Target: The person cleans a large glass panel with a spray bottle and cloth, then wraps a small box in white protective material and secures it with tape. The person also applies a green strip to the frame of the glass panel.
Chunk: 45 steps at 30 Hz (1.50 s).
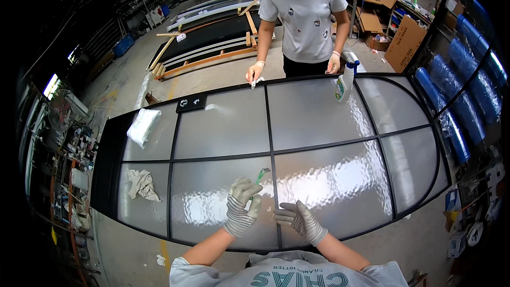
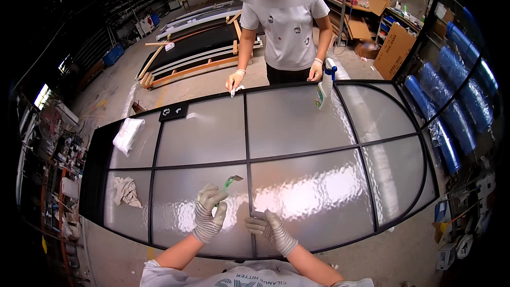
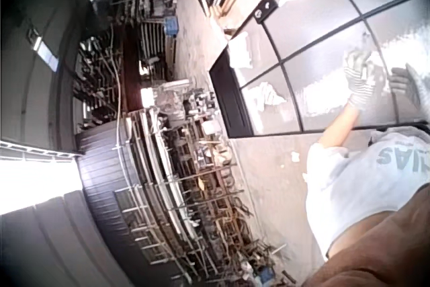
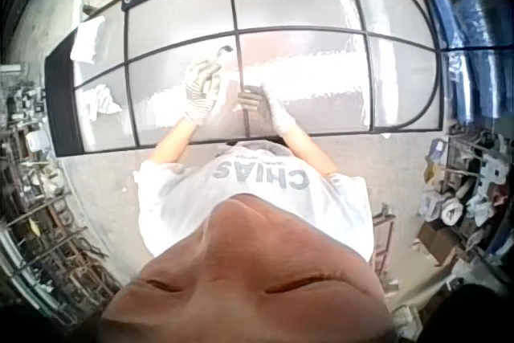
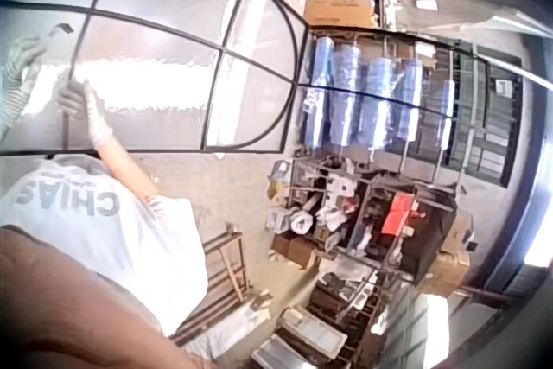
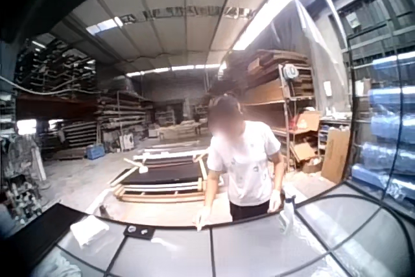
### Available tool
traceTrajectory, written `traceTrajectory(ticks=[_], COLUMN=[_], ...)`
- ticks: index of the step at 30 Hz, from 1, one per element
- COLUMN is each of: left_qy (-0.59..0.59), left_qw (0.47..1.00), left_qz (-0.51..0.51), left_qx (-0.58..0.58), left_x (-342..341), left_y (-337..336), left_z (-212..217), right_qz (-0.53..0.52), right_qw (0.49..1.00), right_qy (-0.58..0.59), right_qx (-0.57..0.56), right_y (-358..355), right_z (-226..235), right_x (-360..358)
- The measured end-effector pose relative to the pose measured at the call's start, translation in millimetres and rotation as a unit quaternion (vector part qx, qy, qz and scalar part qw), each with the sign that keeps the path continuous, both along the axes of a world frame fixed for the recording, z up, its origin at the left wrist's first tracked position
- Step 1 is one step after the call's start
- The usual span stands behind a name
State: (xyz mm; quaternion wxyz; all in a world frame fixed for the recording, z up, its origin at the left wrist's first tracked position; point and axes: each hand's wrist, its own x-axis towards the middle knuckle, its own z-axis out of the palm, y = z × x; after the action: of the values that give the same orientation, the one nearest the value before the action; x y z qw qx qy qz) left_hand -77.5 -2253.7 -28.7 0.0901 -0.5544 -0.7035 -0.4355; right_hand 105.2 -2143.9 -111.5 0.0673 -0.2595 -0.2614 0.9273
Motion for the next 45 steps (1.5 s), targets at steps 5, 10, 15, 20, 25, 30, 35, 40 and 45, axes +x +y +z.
traceTrajectory(ticks=[5,10,15,20,25,30,35,40,45], left_qy=[0.020,0.031,0.062,0.139,0.143,0.078,0.035,0.037,0.036], left_qw=[0.986,0.966,0.962,0.937,0.919,0.945,0.961,0.967,0.972], left_qz=[-0.124,-0.167,-0.138,0.166,0.239,0.172,0.150,0.155,0.150], left_qx=[-0.111,-0.196,-0.226,-0.273,-0.280,-0.267,-0.230,-0.197,-0.179], left_x=[83,98,33,-191,-368,-398,-405,-406,-409], left_y=[-58,-89,-123,-167,-189,-183,-187,-191,-186], left_z=[-19,-38,-46,-139,-184,-173,-171,-165,-170], right_qz=[-0.111,-0.026,0.137,0.097,0.100,0.179,0.301,0.458,0.357], right_qw=[0.973,1.000,0.961,0.938,0.917,0.854,0.770,0.644,0.709], right_qy=[0.021,-0.011,-0.142,-0.172,-0.264,-0.317,-0.338,-0.346,-0.183], right_qx=[-0.201,-0.005,0.195,0.284,0.282,0.372,0.450,0.505,0.580], right_y=[-19,-22,-37,-75,-105,-111,-81,-31,-39], right_z=[-13,-12,-13,-46,-37,-15,91,178,159], right_x=[8,8,-15,-45,-108,-169,-220,-242,-316])
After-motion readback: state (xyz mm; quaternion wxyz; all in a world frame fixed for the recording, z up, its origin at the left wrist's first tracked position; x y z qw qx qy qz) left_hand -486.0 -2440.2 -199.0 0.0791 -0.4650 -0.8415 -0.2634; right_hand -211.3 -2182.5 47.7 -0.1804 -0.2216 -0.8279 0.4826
